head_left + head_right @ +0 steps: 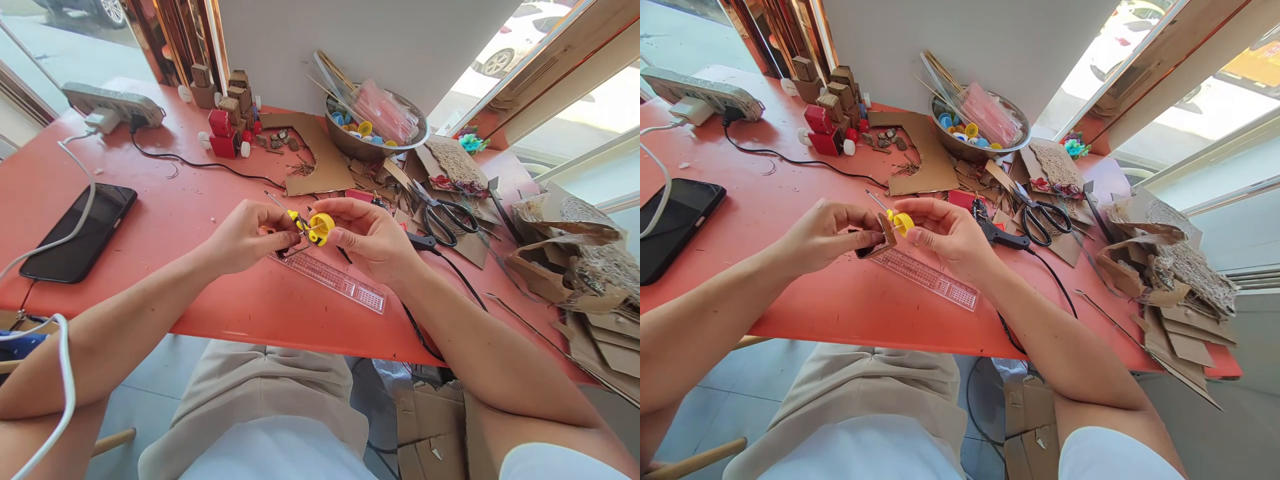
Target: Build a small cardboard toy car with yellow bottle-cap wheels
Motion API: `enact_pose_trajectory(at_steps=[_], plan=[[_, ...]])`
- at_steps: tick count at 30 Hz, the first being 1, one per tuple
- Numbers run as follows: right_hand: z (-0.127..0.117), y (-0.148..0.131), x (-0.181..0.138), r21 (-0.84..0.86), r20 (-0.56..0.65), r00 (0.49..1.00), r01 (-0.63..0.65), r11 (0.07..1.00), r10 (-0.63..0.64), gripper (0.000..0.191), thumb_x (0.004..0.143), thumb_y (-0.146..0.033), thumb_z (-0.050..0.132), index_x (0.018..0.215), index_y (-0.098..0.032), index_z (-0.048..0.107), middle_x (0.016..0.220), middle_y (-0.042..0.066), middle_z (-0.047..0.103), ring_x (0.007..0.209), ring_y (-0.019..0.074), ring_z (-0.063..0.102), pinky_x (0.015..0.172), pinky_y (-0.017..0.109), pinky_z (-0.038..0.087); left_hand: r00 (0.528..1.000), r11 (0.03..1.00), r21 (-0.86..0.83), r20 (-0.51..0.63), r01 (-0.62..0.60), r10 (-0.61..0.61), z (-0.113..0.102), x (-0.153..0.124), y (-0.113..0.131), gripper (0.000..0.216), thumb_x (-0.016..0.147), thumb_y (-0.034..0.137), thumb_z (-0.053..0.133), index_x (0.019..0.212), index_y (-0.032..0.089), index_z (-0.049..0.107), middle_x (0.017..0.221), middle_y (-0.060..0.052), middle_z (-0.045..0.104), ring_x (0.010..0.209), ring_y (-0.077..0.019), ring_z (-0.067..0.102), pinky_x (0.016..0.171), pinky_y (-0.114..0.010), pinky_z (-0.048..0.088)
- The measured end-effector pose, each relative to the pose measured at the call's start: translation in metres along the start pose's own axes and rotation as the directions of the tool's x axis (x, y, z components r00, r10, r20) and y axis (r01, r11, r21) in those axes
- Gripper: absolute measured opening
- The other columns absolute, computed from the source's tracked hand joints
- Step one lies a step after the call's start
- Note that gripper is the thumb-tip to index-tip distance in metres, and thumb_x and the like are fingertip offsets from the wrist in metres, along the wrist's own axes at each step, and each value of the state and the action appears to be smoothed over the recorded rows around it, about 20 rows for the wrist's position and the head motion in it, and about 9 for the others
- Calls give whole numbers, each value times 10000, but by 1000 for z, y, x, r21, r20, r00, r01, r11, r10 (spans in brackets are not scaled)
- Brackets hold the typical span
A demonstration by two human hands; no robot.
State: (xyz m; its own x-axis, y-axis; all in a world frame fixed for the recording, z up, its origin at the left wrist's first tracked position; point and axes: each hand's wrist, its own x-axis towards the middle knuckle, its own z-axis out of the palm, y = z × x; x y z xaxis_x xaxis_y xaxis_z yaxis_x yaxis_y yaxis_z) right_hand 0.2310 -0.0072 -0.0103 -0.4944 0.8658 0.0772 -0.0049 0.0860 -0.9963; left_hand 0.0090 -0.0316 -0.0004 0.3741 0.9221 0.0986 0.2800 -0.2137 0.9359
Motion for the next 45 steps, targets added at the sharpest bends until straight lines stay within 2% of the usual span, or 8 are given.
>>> enact_pose_trajectory(at_steps=[7, 11, 14, 19, 25, 32, 38, 45], plan=[[3, -12, -5, -264, -25, 974, 213, 941, -227, 306, 761, -535, 919, 931, -288, 860, 1087, 76, 830, 1101, 263, 758, 1017, 433, 611, 999, 998, 45, 34, -36, 35, -4, -1, 1, 240, 829, 408, 721, 711, 199, 743, 635, -11, 702, 662, -183, 678, 636, -288, 558], [3, -16, -10, -374, -36, 966, 226, 900, -258, 288, 784, -507, 912, 944, -271, 872, 1010, 81, 833, 901, 241, 769, 849, 402, 640, 994, 988, 112, 47, -106, 101, -5, 0, 2, 250, 840, 377, 706, 651, 214, 703, 617, -1, 688, 673, -175, 671, 706, -298, 576], [3, -16, -11, -389, 5, 960, 259, 884, -278, 271, 824, -483, 885, 985, -265, 870, 1039, 84, 831, 903, 228, 771, 796, 363, 646, 989, 981, 136, 65, -138, 130, -7, 1, 2, 239, 855, 359, 677, 664, 219, 703, 595, 16, 666, 664, -164, 660, 743, -303, 576], [0, -12, -8, -371, 108, 920, 388, 844, -376, 176, 909, -405, 815, 1003, -263, 860, 1112, 82, 829, 1034, 215, 773, 883, 341, 651, 988, 984, 118, 86, -136, 126, -9, 0, 2, 220, 865, 352, 662, 718, 205, 733, 655, 3, 702, 653, -151, 644, 716, -286, 562], [-4, -7, -7, -282, 140, 935, 354, 892, -327, 307, 887, -395, 848, 1123, -199, 833, 1059, 90, 824, 880, 181, 777, 826, 316, 661, 988, 986, 107, 104, -127, 116, -8, -2, 4, 251, 887, 358, 663, 707, 196, 732, 636, 2, 682, 629, -133, 609, 701, -266, 542], [-3, -6, -7, -397, 204, 831, 553, 732, -517, 127, 961, -225, 750, 1050, -253, 837, 1132, 63, 826, 1054, 184, 776, 947, 324, 628, 990, 995, 45, 120, -85, 79, -8, -2, 5, 229, 879, 373, 693, 729, 202, 723, 699, -10, 717, 566, -111, 570, 569, -238, 489], [-1, -2, -9, -404, 152, 881, 469, 785, -448, 251, 913, -323, 825, 1138, -213, 821, 1079, 78, 833, 859, 165, 778, 804, 289, 656, 986, 985, 105, 116, -134, 122, -9, -2, 4, 278, 898, 384, 690, 682, 211, 714, 621, 3, 665, 642, -139, 603, 697, -268, 534], [-1, -2, -7, -410, 210, 813, 577, 706, -543, 147, 968, -193, 730, 1056, -250, 834, 1150, 56, 831, 1078, 176, 783, 975, 312, 627, 987, 995, 52, 136, -90, 82, -9, -1, 4, 290, 885, 443, 720, 716, 207, 723, 715, -20, 722, 588, -126, 589, 555, -244, 486]])
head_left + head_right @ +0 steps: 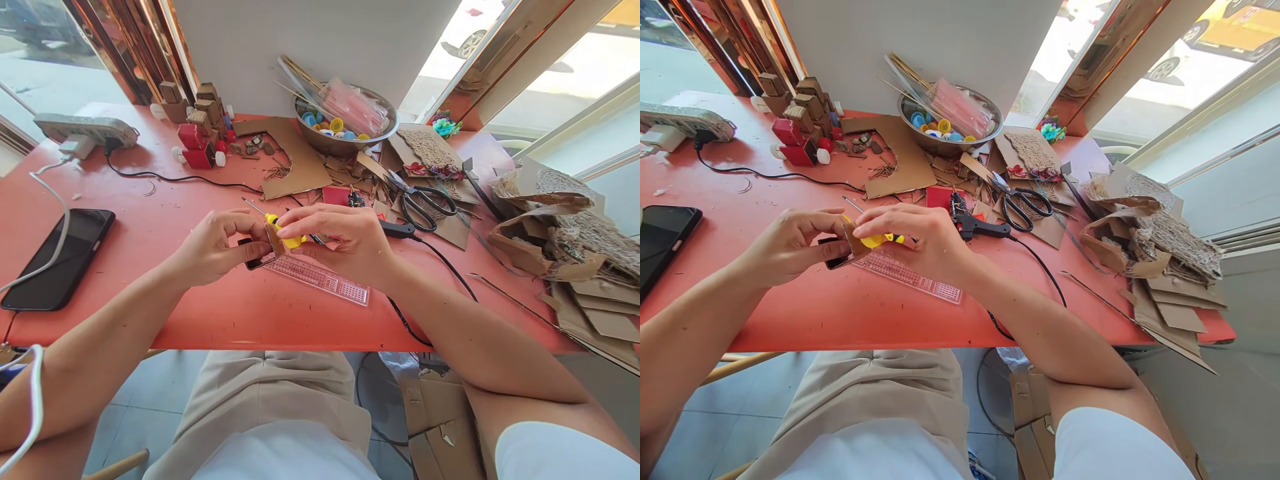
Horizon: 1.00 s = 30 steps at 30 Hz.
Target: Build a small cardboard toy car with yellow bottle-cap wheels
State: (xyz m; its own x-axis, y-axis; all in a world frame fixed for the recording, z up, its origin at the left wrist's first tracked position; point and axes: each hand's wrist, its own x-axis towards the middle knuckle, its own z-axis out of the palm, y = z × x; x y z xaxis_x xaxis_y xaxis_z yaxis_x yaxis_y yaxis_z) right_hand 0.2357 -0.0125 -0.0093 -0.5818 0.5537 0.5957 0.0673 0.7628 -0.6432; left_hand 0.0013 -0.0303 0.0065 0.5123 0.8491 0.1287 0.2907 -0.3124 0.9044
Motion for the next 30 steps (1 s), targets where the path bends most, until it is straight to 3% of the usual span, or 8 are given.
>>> enact_pose_trajectory(at_steps=[6, 11, 16, 19, 22, 26, 28, 30], plan=[[2, -1, -3, 63, -25, 993, -114, 991, 116, 206, 921, -271, 808, 1121, -226, 830, 1083, 54, 838, 840, 140, 770, 797, 271, 647, 1000, 1000, -6, -19, 5, -5, 1, -1, 0, 261, 873, 414, 730, 715, 206, 735, 676, -12, 705, 554, -114, 560, 539, -239, 484], [3, -3, -4, 128, -19, 975, -218, 967, 222, 276, 891, -345, 846, 1134, -214, 837, 1064, 67, 843, 854, 166, 787, 764, 278, 653, 1000, 1000, 16, -26, -12, 12, 0, -2, 0, 273, 868, 404, 738, 680, 207, 721, 640, -5, 689, 570, -116, 576, 554, -227, 486], [2, 0, -3, 45, -33, 998, -43, 998, 44, 179, 940, -210, 770, 1091, -262, 852, 1116, 50, 840, 1060, 192, 795, 952, 311, 637, 1000, 1000, -9, -24, 2, -3, -1, -2, -2, 240, 862, 385, 739, 699, 209, 735, 673, -2, 709, 549, -103, 561, 549, -225, 488], [2, 0, -2, -1, -17, 1000, -5, 1000, 5, 164, 974, -207, 729, 1061, -271, 853, 1119, 44, 837, 1079, 180, 790, 972, 302, 626, 999, 1000, -6, -29, 20, -20, -1, -2, -2, 257, 850, 409, 752, 687, 213, 724, 675, -3, 708, 567, -109, 564, 548, -223, 484], [4, -3, -1, 37, -18, 994, -108, 993, 108, 179, 956, -365, 773, 1074, -253, 849, 1074, 56, 838, 970, 175, 795, 876, 296, 648, 999, 1000, 4, -25, 24, -24, -1, -2, -1, 280, 852, 432, 755, 683, 212, 722, 669, -7, 701, 566, -114, 562, 547, -232, 484], [7, -8, 0, 209, -1, 956, -287, 935, 294, 459, 867, -575, 819, 1094, -177, 843, 985, 83, 834, 804, 163, 779, 733, 268, 649, 1000, 999, 44, -30, 11, -10, -1, -3, 0, 318, 865, 466, 752, 677, 211, 721, 653, -14, 685, 619, -138, 595, 587, -247, 503], [8, -8, 0, 234, -1, 951, -301, 924, 310, 480, 853, -588, 828, 1087, -169, 840, 991, 87, 834, 803, 165, 779, 741, 277, 654, 1000, 999, 53, -21, 12, -11, -1, -3, 0, 340, 869, 488, 748, 674, 211, 718, 651, -14, 682, 627, -142, 598, 598, -252, 508], [8, -6, 0, 191, -17, 965, -253, 948, 261, 382, 885, -521, 823, 1083, -195, 840, 1036, 85, 836, 859, 175, 788, 790, 296, 659, 1000, 999, 50, -19, 16, -15, -2, -3, 0, 350, 871, 501, 745, 678, 210, 717, 666, -17, 691, 617, -138, 591, 595, -254, 506]])
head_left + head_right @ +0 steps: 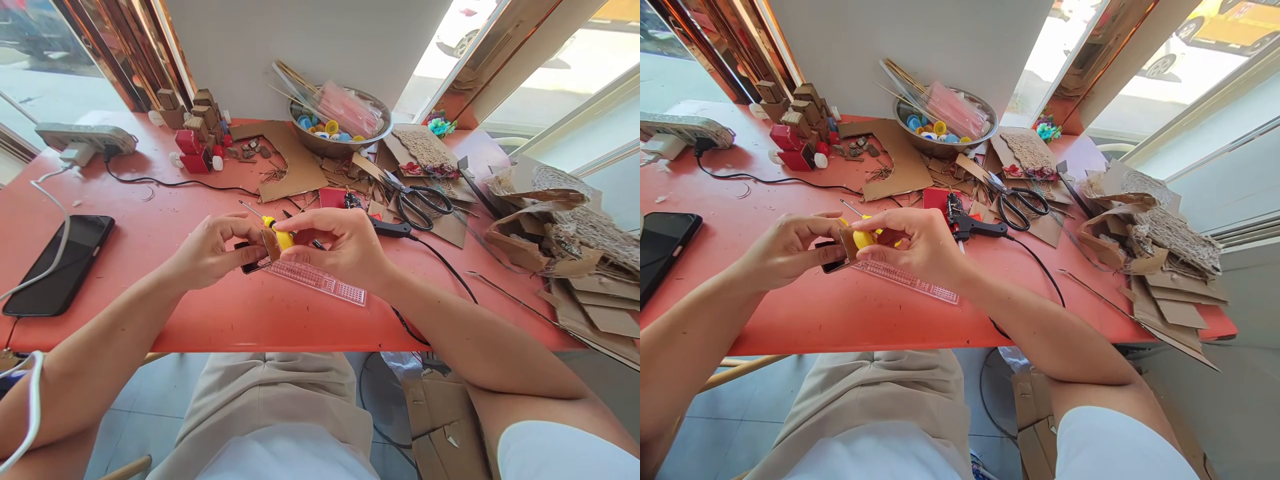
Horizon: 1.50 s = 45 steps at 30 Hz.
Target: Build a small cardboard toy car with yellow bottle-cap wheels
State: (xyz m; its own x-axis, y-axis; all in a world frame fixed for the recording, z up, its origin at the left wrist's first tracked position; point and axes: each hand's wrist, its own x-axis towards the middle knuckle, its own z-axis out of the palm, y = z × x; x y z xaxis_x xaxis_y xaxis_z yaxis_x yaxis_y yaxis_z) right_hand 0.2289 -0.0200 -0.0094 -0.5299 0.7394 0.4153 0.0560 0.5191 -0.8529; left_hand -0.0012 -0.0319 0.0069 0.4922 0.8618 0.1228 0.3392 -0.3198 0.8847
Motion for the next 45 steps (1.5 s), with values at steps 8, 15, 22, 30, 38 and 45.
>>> enact_pose_trajectory(at_steps=[8, 15, 22, 30, 38, 45], plan=[[-4, 3, -1, -210, 54, 974, 225, 952, -218, 128, 971, -278, 746, 1064, -249, 829, 1092, 61, 829, 1002, 171, 786, 896, 288, 635, 1000, 1000, 4, 6, -3, 3, 0, 1, 1, 324, 869, 484, 729, 669, 230, 700, 606, 8, 639, 595, -141, 557, 622, -274, 506], [2, -1, -2, -155, 24, 993, 121, 980, -119, 398, 934, -569, 751, 1049, -198, 832, 970, 67, 826, 759, 130, 742, 732, 249, 623, 999, 1000, 5, 20, -27, 27, 3, 2, 5, 381, 875, 529, 744, 642, 233, 689, 592, 2, 617, 591, -151, 545, 606, -288, 492], [-4, -4, 0, -219, 73, 984, 175, 960, -163, 238, 943, -414, 776, 1068, -218, 824, 1028, 63, 825, 807, 134, 724, 739, 243, 619, 996, 990, 111, -5, -86, 87, 0, 1, 4, 312, 894, 459, 695, 665, 248, 700, 580, 22, 642, 713, -182, 644, 907, -377, 557], [-5, -10, 1, -216, 53, 981, 191, 958, -184, 148, 938, -264, 750, 1063, -218, 816, 1059, 63, 833, 912, 164, 761, 821, 277, 641, 995, 988, 134, -52, -81, 89, -1, 0, 3, 287, 889, 456, 669, 686, 256, 700, 574, 16, 644, 760, -206, 665, 932, -398, 546], [-5, -12, 1, -176, 37, 992, 125, 976, -120, 161, 931, -272, 747, 1067, -221, 817, 1062, 66, 829, 891, 161, 762, 795, 278, 647, 996, 986, 152, -51, -61, 69, -2, 0, 4, 322, 896, 504, 657, 700, 254, 709, 564, 12, 637, 735, -206, 648, 940, -405, 544], [-7, -13, 1, -161, 35, 994, 103, 982, -99, 149, 912, -279, 775, 1040, -218, 818, 1063, 64, 832, 893, 159, 765, 796, 269, 645, 996, 980, 186, -44, -74, 83, -3, 0, 3, 332, 895, 513, 660, 695, 252, 705, 598, 21, 666, 686, -182, 634, 1027, -428, 524]])
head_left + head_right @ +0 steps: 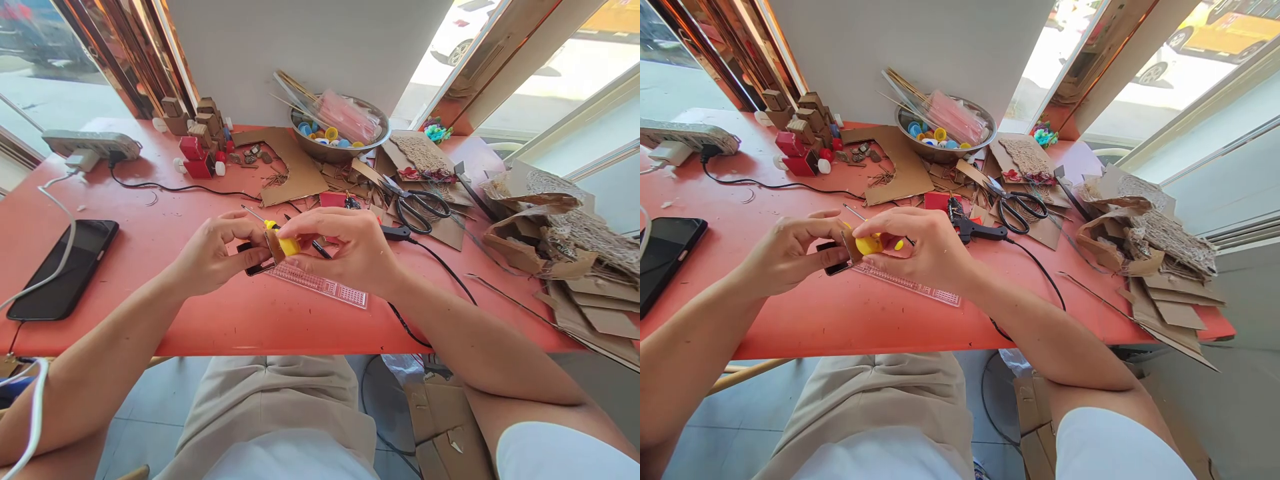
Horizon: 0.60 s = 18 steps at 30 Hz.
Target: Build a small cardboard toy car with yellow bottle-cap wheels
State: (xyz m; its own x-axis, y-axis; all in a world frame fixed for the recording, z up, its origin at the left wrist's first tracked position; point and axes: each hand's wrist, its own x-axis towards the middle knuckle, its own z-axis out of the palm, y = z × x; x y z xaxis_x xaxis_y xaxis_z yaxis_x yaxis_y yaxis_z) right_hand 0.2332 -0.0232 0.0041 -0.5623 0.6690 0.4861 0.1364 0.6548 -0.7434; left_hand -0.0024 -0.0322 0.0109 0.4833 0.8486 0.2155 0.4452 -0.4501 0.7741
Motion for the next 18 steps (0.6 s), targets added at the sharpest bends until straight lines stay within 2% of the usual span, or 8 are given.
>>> enact_pose_trajectory(at_steps=[3, 5, 7, 10, 12, 15, 18], plan=[[1, 0, 0, 105, 21, 995, -102, 989, 100, 218, 888, -309, 804, 1066, -182, 804, 1050, 67, 824, 841, 147, 761, 776, 266, 647, 1000, 1000, 24, -1, 16, -16, 0, -1, -3, 308, 899, 496, 651, 722, 253, 717, 617, 43, 681, 684, -167, 643, 1184, -496, 422], [2, 0, 1, 145, 27, 994, -112, 983, 109, 211, 893, -285, 788, 1076, -179, 792, 1060, 60, 818, 858, 141, 760, 801, 266, 644, 1000, 999, 23, 3, 25, -25, 0, -1, -5, 269, 895, 457, 654, 732, 253, 718, 641, 47, 696, 681, -159, 644, 1221, -514, 383], [2, 0, 1, 160, 25, 996, -89, 983, 86, 204, 899, -274, 781, 1085, -190, 778, 1086, 53, 809, 879, 136, 756, 835, 269, 639, 1000, 1000, 17, 4, 19, -19, 0, -1, -6, 242, 892, 425, 658, 733, 252, 717, 651, 44, 700, 682, -159, 643, 1209, -509, 398], [-1, 0, 2, 164, 18, 997, -82, 983, 81, 253, 894, -362, 820, 1081, -200, 768, 1118, 58, 797, 882, 143, 753, 830, 274, 635, 1000, 1000, 9, -6, 14, -14, 0, -1, -6, 247, 896, 420, 656, 730, 249, 719, 634, 32, 685, 712, -174, 647, 1120, -465, 478], [-3, 2, 2, 133, -12, 995, -98, 986, 100, 250, 912, -407, 808, 1039, -195, 776, 1074, 66, 800, 875, 154, 748, 804, 277, 627, 1000, 1000, -5, -13, 21, -21, 0, 0, -5, 269, 894, 438, 658, 714, 244, 710, 626, 17, 676, 740, -187, 647, 994, -404, 538], [-5, 4, 2, 42, -89, 990, -102, 994, 106, 181, 952, -368, 759, 937, -190, 788, 940, 62, 802, 805, 157, 720, 717, 272, 589, 999, 999, -25, -28, 34, -34, 0, 0, -4, 307, 891, 467, 655, 689, 239, 691, 628, -3, 669, 772, -203, 652, 859, -350, 557], [-4, 5, 2, -33, -120, 988, -100, 994, 96, 124, 938, -301, 753, 884, -194, 784, 865, 49, 793, 750, 154, 697, 648, 266, 541, 999, 999, 10, -32, 38, -37, 0, 0, -5, 300, 898, 459, 643, 704, 238, 697, 637, 12, 681, 754, -192, 666, 996, -407, 543]])
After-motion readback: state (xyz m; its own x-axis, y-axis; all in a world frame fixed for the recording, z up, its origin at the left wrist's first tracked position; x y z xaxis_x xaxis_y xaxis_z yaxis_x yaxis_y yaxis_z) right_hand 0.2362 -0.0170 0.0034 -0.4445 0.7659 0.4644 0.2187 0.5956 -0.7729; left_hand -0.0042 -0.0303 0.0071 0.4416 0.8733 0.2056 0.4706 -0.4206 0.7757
